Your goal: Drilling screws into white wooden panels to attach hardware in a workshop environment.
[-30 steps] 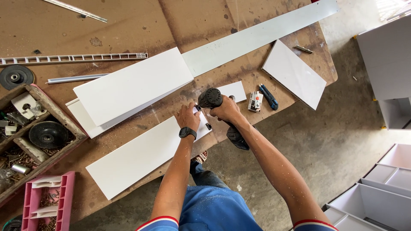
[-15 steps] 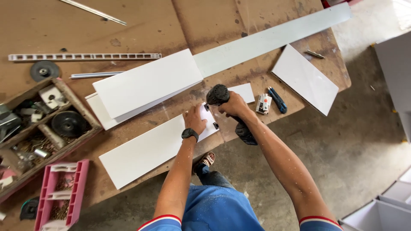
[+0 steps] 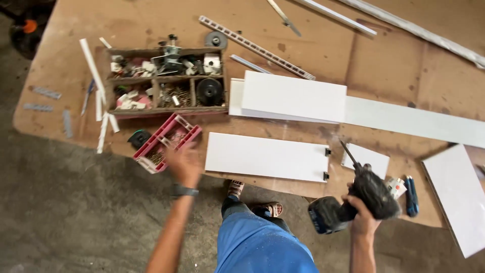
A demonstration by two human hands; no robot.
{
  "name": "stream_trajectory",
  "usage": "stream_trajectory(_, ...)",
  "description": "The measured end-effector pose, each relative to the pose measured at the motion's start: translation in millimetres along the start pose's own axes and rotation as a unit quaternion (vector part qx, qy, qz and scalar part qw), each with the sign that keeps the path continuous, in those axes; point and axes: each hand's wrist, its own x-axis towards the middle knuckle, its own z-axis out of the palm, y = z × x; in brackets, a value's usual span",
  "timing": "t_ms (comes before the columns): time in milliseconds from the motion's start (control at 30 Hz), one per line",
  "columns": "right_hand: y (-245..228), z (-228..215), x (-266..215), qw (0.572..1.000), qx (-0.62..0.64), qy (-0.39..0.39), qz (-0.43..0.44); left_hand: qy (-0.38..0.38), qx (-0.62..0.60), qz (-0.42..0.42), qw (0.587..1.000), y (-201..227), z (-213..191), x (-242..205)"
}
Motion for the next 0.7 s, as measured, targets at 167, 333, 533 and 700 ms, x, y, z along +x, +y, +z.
stream_trajectory(167, 50.2, 28.2, -39.3, 0.988, 0.144, 0.052, 0.003, -0.033, 0.262, -0.140, 0.954, -115.6, -87.6, 34.3)
stream_trajectory(333, 75.8, 47.5, -58.7, 0.996, 0.081, 0.032, 0.026, -0.166, 0.301, -0.088, 0.935, -130.2, -87.0, 50.1)
stream_trajectory(533, 49.3, 86.8, -78.6, 0.997, -0.071, -0.032, -0.012, -0.228, 0.291, 0.059, 0.927, -113.9, -91.0, 70.4)
stream_trajectory(700, 86.9, 78.0, -92.8, 0.992, -0.117, -0.052, 0.023, -0.285, 0.286, 0.050, 0.913, -126.3, -85.8, 83.3)
